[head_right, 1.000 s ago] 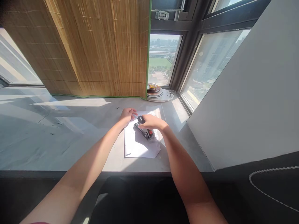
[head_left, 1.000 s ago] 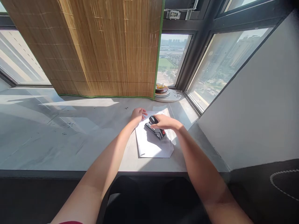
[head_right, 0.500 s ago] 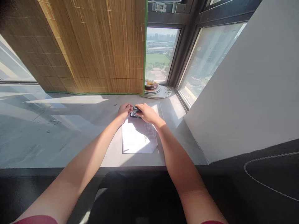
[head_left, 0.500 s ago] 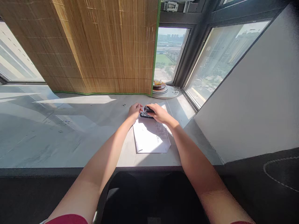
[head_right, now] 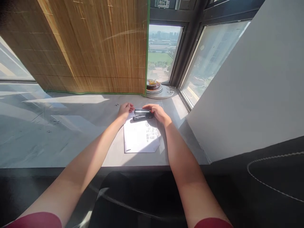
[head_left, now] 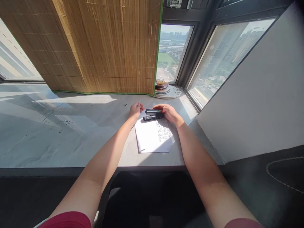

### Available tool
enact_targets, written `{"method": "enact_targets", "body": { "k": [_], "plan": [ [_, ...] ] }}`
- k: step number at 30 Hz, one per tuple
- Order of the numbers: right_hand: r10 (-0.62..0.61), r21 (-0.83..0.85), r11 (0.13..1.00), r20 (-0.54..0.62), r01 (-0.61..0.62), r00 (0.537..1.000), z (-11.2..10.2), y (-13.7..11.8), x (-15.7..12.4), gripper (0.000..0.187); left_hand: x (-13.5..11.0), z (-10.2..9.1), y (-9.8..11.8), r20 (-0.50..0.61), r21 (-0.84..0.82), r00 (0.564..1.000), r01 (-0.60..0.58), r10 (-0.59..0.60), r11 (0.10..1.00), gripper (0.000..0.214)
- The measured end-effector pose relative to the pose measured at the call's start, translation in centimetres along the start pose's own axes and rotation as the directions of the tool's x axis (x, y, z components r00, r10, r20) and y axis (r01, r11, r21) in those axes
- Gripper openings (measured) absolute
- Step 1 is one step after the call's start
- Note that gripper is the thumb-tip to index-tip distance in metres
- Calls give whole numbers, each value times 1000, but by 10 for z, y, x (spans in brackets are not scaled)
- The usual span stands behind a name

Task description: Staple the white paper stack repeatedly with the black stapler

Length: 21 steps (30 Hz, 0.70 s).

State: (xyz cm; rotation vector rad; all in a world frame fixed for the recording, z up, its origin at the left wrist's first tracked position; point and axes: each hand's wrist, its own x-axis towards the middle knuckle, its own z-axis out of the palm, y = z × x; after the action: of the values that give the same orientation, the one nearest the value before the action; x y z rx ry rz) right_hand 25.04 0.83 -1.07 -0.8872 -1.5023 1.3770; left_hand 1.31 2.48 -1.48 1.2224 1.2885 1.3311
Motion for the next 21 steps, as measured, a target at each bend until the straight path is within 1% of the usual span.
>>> {"method": "enact_targets", "body": {
  "k": [4, 9, 13, 15, 16, 18, 19, 21],
  "plan": [
    [18, 65, 998, 3, -18, 1000, 2, 0, 1, 44, 3, -1, 0, -13, -65, 1000, 19, -20, 998, 25],
    [15, 64, 998, 12, -16, 1000, 3, -1, 0, 45, 10, -5, -2, -90, -246, 993, 55, -79, 968, 16],
    [-24, 31, 999, -17, 25, 1000, 2, -4, -5, 43, 11, -9, -3, -75, -370, 990, 83, -119, 925, 14],
    [-81, -62, 995, -7, 80, 997, 2, -5, -7, 42, 10, -10, -3, -68, -404, 990, 84, -122, 911, 17],
    [-111, -144, 983, 9, 111, 994, 3, -4, -7, 42, 10, -10, -3, -66, -409, 990, 87, -125, 908, 18],
    [-154, -331, 930, 44, 160, 987, 6, -2, -7, 43, 9, -10, -2, -64, -412, 989, 95, -133, 906, 20],
    [-180, -404, 897, 41, 181, 983, 8, -1, -7, 44, 9, -10, -2, -62, -414, 989, 99, -137, 905, 20],
    [-273, -474, 849, -16, 234, 962, 12, 2, -6, 42, 9, -11, -2, -68, -429, 990, 86, -127, 899, 19]
  ]
}}
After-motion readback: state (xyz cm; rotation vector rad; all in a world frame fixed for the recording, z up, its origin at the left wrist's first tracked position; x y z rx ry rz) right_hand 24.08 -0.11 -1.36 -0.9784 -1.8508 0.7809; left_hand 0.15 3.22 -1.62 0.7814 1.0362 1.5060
